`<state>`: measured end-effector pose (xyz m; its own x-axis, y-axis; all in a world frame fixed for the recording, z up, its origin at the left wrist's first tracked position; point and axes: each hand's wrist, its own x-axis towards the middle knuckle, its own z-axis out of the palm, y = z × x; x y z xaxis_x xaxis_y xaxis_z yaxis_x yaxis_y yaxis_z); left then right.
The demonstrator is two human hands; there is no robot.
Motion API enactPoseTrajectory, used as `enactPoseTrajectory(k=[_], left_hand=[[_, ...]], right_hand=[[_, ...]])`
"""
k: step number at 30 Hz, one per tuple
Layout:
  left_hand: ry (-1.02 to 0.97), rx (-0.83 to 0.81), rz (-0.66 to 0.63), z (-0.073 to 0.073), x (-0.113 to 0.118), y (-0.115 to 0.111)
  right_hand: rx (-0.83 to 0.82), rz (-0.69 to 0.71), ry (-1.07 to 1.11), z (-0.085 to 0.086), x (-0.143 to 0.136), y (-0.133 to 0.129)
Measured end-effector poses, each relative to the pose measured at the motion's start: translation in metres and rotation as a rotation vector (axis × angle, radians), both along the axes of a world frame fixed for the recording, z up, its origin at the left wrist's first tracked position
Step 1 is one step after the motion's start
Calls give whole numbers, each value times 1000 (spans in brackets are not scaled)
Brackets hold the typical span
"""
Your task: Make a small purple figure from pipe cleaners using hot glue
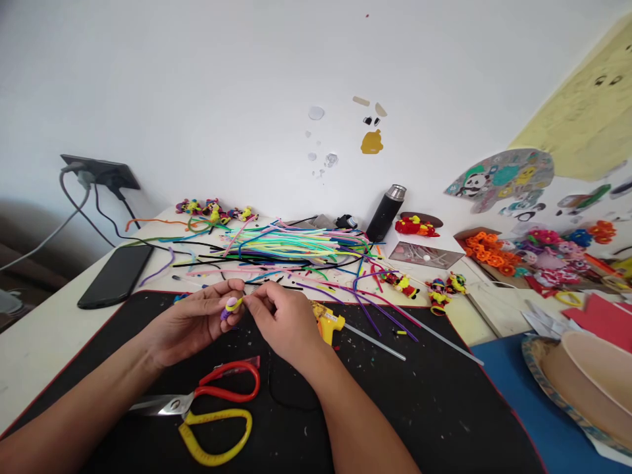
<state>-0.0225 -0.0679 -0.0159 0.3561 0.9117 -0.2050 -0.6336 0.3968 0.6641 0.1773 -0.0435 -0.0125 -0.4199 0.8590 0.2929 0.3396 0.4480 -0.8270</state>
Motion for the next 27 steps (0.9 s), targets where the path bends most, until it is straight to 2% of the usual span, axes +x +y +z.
enactPoseTrajectory(k=[8,14,21,27], left_hand=[[7,9,-4,-1,1,0],[-20,2,29,0,1,1],[-21,8,19,0,2,1],[29,9,-21,0,-1,0]], right_hand=[[-150,59,19,2,1,1],[-316,136,175,-1,1,2],[-296,184,217,-2,0,1],[-348,234,243,2,1,0]])
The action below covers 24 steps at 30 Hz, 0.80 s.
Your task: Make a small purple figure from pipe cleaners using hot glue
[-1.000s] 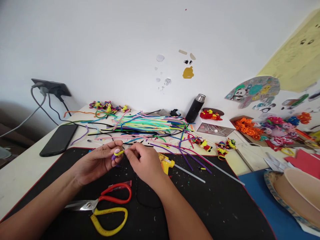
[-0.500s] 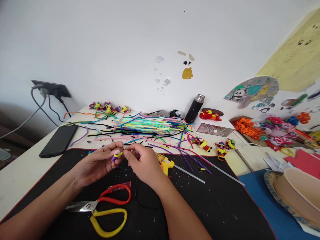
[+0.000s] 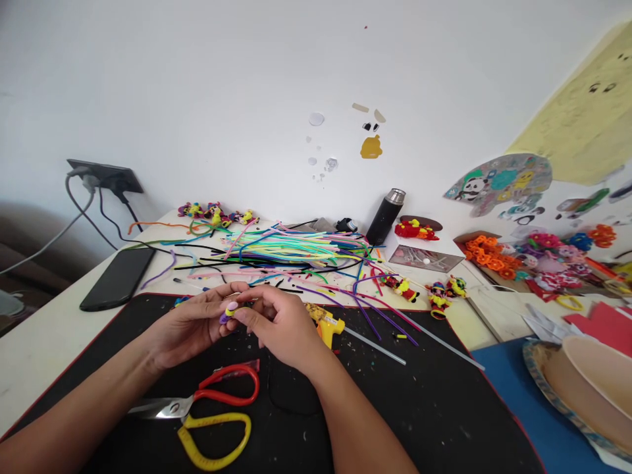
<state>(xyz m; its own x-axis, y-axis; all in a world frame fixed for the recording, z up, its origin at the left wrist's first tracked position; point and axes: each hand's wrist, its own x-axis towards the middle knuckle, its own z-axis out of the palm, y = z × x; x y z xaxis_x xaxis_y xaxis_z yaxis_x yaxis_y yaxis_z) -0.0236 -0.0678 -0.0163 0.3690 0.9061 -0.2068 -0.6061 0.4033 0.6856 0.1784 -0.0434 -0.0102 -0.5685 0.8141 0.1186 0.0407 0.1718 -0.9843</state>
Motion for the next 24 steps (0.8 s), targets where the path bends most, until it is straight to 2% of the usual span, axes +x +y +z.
enactPoseTrajectory(k=[5,13,24], left_hand=[[22,-6,-56,-1,-3,-1],[8,1,-108,-3,-4,0],[3,-27,-61,-4,-4,-1]], right_hand=[[-102,69,62,3,0,-1],[-168,97,96,0,-1,-1],[-140,78,69,0,0,-1]])
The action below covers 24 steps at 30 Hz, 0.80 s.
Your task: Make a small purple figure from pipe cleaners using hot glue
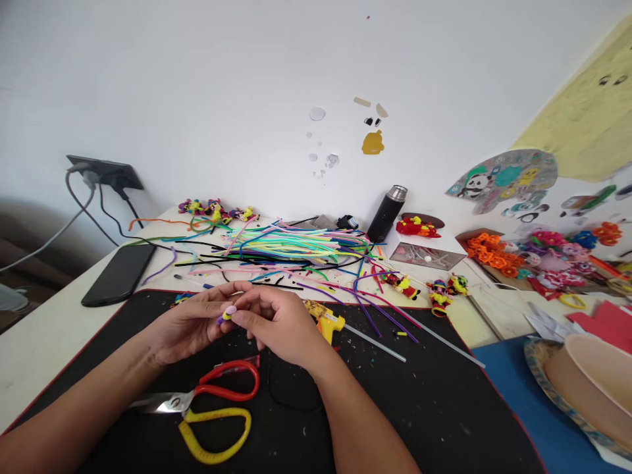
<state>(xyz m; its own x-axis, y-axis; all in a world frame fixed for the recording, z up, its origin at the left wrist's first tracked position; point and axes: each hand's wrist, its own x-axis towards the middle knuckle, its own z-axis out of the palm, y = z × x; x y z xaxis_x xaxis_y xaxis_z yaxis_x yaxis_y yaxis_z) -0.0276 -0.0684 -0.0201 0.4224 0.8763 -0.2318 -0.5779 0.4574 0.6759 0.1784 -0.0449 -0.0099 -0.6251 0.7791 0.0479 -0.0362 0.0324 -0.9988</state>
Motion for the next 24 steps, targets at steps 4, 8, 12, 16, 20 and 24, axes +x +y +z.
enactPoseTrajectory(k=[4,8,12,16,20,24], left_hand=[[11,-1,6,0,1,0],[21,-8,20,1,3,1],[14,-25,34,-3,4,1],[14,-26,37,-7,5,1],[25,-49,33,-6,7,1],[57,-50,120,-6,9,5]], right_hand=[[11,-8,-12,2,-1,-2],[24,-25,-21,1,-2,-3],[26,-37,-10,0,-3,-3],[16,-40,9,0,-3,-3],[2,-25,32,-2,-5,-4],[7,-21,28,-1,-6,-4]])
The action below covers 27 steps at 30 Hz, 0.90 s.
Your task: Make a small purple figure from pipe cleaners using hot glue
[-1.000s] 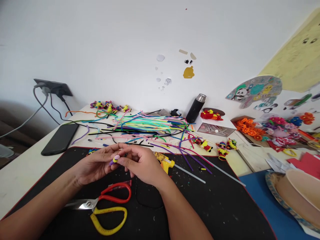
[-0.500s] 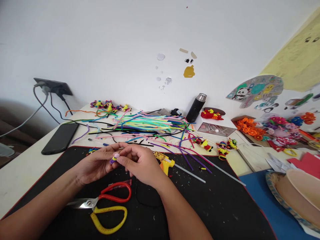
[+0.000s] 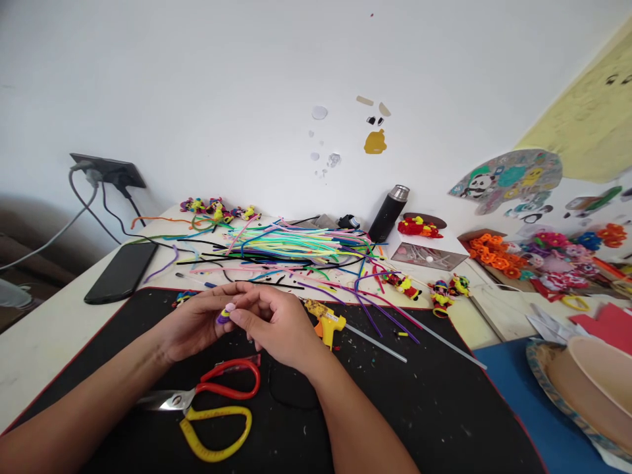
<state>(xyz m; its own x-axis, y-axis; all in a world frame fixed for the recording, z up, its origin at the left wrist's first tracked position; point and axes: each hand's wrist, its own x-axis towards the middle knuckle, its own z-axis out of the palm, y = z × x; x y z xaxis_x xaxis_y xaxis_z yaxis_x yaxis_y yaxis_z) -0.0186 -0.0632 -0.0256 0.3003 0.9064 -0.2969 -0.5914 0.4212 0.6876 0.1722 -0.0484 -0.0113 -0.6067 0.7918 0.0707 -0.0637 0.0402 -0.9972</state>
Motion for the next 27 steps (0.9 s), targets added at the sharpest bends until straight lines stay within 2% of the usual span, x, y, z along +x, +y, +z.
enactPoseTrajectory(k=[4,10,15,20,24,27], left_hand=[[51,57,175,-2,-1,5],[146,158,283,-3,-5,9],[250,207,312,0,-4,8],[452,371,326,4,-1,1],[624,445,251,7,1,-4],[664,482,192,10,2,-5]], right_hand=[[-20,-32,12,1,2,2],[-66,-101,73,-3,4,7],[-82,-156,84,-3,4,10],[-66,-195,65,-3,1,10],[-28,-225,27,-5,0,9],[4,-245,-3,-5,-1,8]])
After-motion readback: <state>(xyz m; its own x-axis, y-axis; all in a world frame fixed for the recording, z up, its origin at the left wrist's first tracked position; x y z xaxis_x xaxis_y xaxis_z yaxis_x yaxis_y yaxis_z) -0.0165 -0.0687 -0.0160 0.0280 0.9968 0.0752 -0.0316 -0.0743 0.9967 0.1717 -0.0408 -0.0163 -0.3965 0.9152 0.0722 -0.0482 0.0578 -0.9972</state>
